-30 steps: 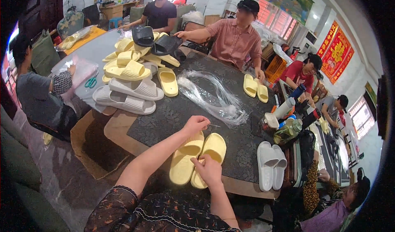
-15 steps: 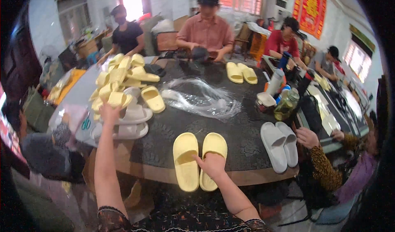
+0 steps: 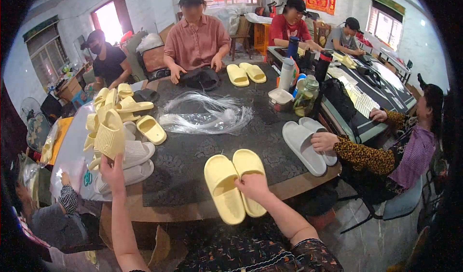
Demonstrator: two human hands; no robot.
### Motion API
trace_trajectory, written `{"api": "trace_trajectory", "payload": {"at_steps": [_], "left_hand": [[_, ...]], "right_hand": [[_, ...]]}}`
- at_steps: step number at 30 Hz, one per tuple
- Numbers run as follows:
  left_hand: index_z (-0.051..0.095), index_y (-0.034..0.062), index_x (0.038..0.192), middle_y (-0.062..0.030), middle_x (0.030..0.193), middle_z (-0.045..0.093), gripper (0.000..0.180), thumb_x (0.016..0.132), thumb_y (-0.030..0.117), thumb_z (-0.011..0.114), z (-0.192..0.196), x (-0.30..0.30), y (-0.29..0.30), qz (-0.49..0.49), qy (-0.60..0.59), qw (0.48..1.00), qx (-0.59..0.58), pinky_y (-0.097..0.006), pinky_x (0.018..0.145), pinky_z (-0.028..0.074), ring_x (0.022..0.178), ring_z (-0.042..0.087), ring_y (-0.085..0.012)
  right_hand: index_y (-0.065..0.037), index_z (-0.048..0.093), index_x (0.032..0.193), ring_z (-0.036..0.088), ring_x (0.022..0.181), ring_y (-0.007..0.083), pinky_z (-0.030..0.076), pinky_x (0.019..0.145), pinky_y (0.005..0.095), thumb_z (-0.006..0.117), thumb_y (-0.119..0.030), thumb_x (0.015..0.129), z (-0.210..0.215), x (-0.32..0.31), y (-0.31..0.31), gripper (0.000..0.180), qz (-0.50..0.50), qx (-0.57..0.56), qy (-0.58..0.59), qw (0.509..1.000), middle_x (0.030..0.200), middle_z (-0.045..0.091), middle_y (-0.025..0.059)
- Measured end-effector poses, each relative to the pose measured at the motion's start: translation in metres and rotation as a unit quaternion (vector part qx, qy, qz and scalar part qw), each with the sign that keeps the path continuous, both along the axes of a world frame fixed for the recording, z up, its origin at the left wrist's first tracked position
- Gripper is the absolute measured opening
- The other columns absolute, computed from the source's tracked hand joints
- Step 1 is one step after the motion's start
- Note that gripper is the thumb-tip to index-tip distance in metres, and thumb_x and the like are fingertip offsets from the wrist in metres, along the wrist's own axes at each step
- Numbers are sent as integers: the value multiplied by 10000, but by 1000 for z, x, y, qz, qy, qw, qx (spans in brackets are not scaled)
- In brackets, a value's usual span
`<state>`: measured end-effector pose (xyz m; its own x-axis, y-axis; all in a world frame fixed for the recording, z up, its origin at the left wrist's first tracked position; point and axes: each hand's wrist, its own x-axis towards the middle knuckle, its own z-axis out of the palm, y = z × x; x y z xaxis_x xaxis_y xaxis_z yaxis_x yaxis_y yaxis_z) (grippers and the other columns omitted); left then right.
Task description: The recorder is inspecting and sorting pairs of foam sandals at a large workshop table.
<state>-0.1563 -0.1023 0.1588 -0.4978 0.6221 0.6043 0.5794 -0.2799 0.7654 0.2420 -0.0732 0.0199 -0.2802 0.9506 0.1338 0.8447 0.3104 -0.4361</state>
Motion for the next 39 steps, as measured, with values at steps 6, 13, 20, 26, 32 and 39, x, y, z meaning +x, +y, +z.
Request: {"api": "trace_trajectory", "payload": {"at_steps": [6, 13, 20, 26, 32, 39], "left_hand": [[473, -46, 1267, -92, 1184, 578, 408, 881, 42, 569, -1, 103, -40, -254, -228, 938, -60, -303, 918, 435, 1059, 554, -168], [542, -16, 1200, -71, 1129, 617, 376, 845, 65, 631, -74, 182, -24, -367, -244, 870, -221, -299, 884, 467, 989, 597, -155], [596, 30, 1132, -84, 1042, 634, 356, 822, 172, 696, -75, 175, -25, -481, -20, 826, -295, -299, 858, 486, 957, 617, -183], [592, 55, 1129, -109, 1128, 581, 399, 761, 168, 697, -75, 114, -16, -283, 152, 926, -201, -361, 910, 440, 1033, 547, -265], [518, 69, 1209, -131, 1226, 494, 543, 720, 183, 723, -97, 123, -19, -251, 229, 907, -248, -411, 953, 417, 1117, 478, -319], [538, 53, 1005, -129, 1036, 524, 325, 690, -2, 596, -119, 141, -10, -163, 309, 917, -193, -420, 821, 467, 938, 523, -339]], "right_hand": [[-59, 681, 703, 646, 623, 309, 518, 621, 418, 500, -426, 868, 12, 55, 11, 442, -93, -3, -64, 994, 645, 636, 155], [-55, 658, 729, 650, 698, 320, 504, 666, 446, 557, -426, 836, 27, 89, 16, 399, -152, -21, -70, 986, 701, 648, 155], [-29, 635, 792, 633, 718, 373, 495, 658, 480, 560, -380, 842, 13, 130, 28, 363, -218, 14, -105, 970, 760, 647, 176], [-10, 606, 826, 628, 748, 383, 492, 688, 458, 565, -364, 867, 2, 192, 67, 359, -345, 76, -63, 933, 732, 629, 217], [1, 453, 1256, 487, 1121, 384, 414, 936, 422, 731, -310, 748, 35, 113, 23, 657, -255, 131, 1, 958, 1222, 488, 228], [-105, 444, 1329, 365, 1265, 340, 307, 1052, 464, 729, -178, 690, 20, -7, -22, 704, 137, 1, 79, 987, 1365, 399, 157]]}}
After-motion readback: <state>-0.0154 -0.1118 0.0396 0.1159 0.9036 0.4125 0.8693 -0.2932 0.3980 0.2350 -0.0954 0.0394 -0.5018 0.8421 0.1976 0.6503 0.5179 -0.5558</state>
